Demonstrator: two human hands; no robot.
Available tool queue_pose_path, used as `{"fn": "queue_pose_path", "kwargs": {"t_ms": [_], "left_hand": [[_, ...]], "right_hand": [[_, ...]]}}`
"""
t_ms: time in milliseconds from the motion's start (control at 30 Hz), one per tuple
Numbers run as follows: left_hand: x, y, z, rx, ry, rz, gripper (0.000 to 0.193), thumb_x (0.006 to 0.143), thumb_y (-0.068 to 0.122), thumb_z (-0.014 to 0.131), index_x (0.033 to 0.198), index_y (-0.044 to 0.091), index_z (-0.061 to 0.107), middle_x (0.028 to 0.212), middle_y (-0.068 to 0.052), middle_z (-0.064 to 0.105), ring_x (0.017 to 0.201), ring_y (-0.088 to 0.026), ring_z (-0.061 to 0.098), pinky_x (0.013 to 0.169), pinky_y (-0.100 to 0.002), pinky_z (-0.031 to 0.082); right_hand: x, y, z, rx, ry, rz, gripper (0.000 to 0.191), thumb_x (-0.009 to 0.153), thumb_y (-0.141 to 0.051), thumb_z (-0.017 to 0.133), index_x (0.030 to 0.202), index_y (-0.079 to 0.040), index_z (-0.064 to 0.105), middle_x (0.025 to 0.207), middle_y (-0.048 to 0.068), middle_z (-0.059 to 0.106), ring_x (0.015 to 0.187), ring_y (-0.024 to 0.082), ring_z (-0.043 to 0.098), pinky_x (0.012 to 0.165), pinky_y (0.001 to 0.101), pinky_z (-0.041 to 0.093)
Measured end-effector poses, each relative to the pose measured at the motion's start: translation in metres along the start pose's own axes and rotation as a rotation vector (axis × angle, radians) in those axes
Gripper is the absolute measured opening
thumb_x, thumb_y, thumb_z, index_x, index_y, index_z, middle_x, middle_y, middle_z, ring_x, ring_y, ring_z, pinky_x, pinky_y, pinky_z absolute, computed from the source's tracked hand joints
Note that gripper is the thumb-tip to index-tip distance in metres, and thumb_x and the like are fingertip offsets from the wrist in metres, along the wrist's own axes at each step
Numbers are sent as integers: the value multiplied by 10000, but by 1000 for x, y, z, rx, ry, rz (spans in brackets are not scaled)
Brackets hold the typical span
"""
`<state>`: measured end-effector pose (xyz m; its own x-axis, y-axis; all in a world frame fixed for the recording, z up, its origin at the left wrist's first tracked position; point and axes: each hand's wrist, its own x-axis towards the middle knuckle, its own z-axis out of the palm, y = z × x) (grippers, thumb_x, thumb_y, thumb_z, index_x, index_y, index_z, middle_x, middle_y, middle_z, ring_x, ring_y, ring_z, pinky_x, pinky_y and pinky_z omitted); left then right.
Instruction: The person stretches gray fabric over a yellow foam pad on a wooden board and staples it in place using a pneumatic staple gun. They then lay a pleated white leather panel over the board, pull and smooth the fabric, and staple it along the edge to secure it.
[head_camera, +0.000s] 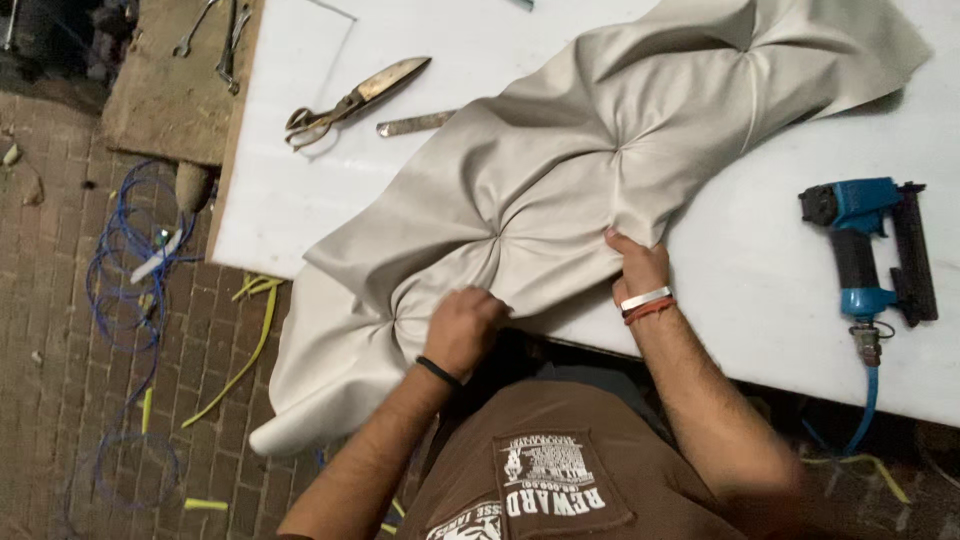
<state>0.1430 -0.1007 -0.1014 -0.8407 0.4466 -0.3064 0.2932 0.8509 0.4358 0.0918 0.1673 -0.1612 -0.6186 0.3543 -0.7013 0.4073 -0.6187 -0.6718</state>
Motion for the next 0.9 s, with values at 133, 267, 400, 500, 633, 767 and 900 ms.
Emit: {"fn": "queue_pose_path", "kwargs": {"t_ms": [133, 267, 400, 500, 633, 767, 900], "left_hand": [[-9, -2, -15, 3, 219, 269, 130, 845, 236, 684, 890, 133, 749, 900, -50, 671, 929, -273, 628, 832, -414, 458], [11, 8, -32, -103, -113, 106, 244, 880, 378, 634, 882, 192, 794, 863, -66, 730, 833, -276, 682, 852, -418, 432], [73, 8, -31, -178, 217, -13, 310, 976, 411, 682, 896, 128, 777, 903, -108, 729, 840, -313, 694, 762, -423, 544], [108, 2, -14, -233, 266, 90, 190, 852, 309, 776, 883, 122, 787, 939, -97, 717, 843, -310, 693, 758, -416, 561], [106, -4, 7, -280, 320, 108, 154, 767, 229, 837, 883, 136, 795, 947, -87, 701, 872, -294, 702, 778, -397, 578], [86, 1, 8, -340, 443, 194, 190, 799, 168, 803, 977, 110, 772, 1013, -73, 714, 949, -301, 680, 817, -395, 569], [84, 15, 1, -251, 496, 227, 139, 830, 137, 776, 952, 75, 755, 995, -70, 719, 940, -296, 664, 821, -401, 554]], "right_hand": [[-5, -2, 8, -6, 51, 7, 515, 834, 50, 711, 1305, 75, 505, 1318, 223, 636, 1200, 317, 650, 1081, 431, 489], [-10, -10, 5, 16, -74, -1, 535, 828, 37, 694, 1329, 88, 512, 1341, 229, 618, 1230, 335, 628, 1104, 438, 476], [-14, -12, -2, 24, -140, 53, 504, 860, -7, 693, 1305, 151, 517, 1324, 294, 623, 1250, 396, 634, 1123, 483, 497], [-14, -9, -5, 42, -140, 36, 516, 844, -9, 699, 1308, 119, 513, 1344, 259, 612, 1262, 371, 614, 1115, 474, 483], [-13, -8, -6, 59, -129, 29, 530, 829, 0, 704, 1314, 111, 521, 1338, 248, 615, 1252, 360, 607, 1107, 467, 472], [-14, -9, -6, 77, -119, 65, 534, 829, 3, 711, 1315, 120, 524, 1321, 252, 620, 1240, 365, 616, 1108, 481, 482], [-17, -10, -7, 110, -177, 99, 548, 830, -9, 708, 1342, 75, 529, 1326, 218, 625, 1242, 348, 613, 1108, 501, 472]]}}
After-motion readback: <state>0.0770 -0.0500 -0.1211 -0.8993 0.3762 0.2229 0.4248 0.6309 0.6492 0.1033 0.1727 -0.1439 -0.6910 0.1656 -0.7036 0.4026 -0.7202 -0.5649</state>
